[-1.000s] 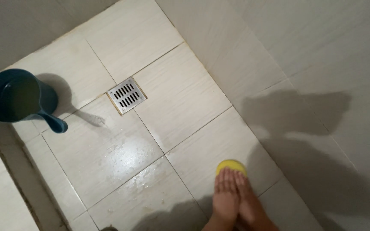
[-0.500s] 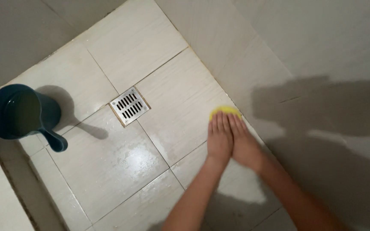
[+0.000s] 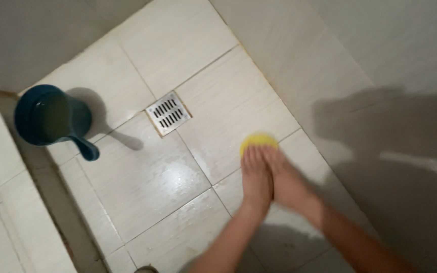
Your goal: The person scrubs the tiled bathroom floor using a yellow sponge. They repeatedly dip the sponge into a blue plastic scoop filled with water to wet it, then scrub the floor tiles and the area around the drain. The person moves the scoop aside to reach different sections of the floor.
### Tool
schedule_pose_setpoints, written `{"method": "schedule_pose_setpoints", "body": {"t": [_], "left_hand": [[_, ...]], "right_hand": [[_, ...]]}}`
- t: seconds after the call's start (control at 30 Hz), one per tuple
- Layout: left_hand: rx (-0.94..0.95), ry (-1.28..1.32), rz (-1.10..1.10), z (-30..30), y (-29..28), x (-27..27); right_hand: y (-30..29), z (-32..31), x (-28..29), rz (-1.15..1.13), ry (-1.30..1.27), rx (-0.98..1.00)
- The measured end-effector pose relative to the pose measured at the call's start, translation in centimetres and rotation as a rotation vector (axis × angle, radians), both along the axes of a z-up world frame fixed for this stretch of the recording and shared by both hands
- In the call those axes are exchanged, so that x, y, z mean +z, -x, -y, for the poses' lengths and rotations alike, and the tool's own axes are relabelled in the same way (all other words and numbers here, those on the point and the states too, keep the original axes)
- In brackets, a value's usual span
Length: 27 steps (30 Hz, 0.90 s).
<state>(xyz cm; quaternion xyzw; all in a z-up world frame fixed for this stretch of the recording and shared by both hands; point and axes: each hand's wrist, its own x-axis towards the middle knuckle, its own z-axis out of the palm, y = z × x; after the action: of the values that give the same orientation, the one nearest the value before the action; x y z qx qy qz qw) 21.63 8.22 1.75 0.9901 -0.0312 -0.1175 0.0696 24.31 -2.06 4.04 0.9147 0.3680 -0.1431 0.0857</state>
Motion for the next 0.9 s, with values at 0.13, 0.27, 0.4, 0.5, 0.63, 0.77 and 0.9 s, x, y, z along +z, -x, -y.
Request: {"method": "schedule_pose_setpoints", "body": {"t": [0.13,0.27,0.4,0.5,0.63,0.77,0.9], "left_hand": [[0.049,-0.310,-0.029,1.0,14.7,-3.6],[0.248,-0.384,0.402,3.7,25.3,-7.6],[0.220,-0.286,0.368,2.1,25.6,-5.3],[0.141,-0.264,0.226,-1.3,21.4,-1.5],[0.135,-0.328,0.086,-6.7,13.5,-0.1],[0.122,-0.348,0.003,-12.2,6.5,-3.3],[0.126,-0.294,-0.119,-13.8,5.7,-4.9]], "right_hand": [[12.9,1.2,-4.6,-0.181,-0.558,-0.055],[21.0,2.9,-3.5,0.165,-0.273,0.278],[21.5,1.9,-4.4,0.210,-0.310,0.288],[18.3,-0.8,-3.5,0.030,-0.367,0.230],[10.0,-7.2,-0.3,0.061,-0.184,0.332],[2.6,-12.2,0.0,0.132,-0.198,0.367],[2.4,-11.6,-0.9,0.106,-0.451,0.341]]}}
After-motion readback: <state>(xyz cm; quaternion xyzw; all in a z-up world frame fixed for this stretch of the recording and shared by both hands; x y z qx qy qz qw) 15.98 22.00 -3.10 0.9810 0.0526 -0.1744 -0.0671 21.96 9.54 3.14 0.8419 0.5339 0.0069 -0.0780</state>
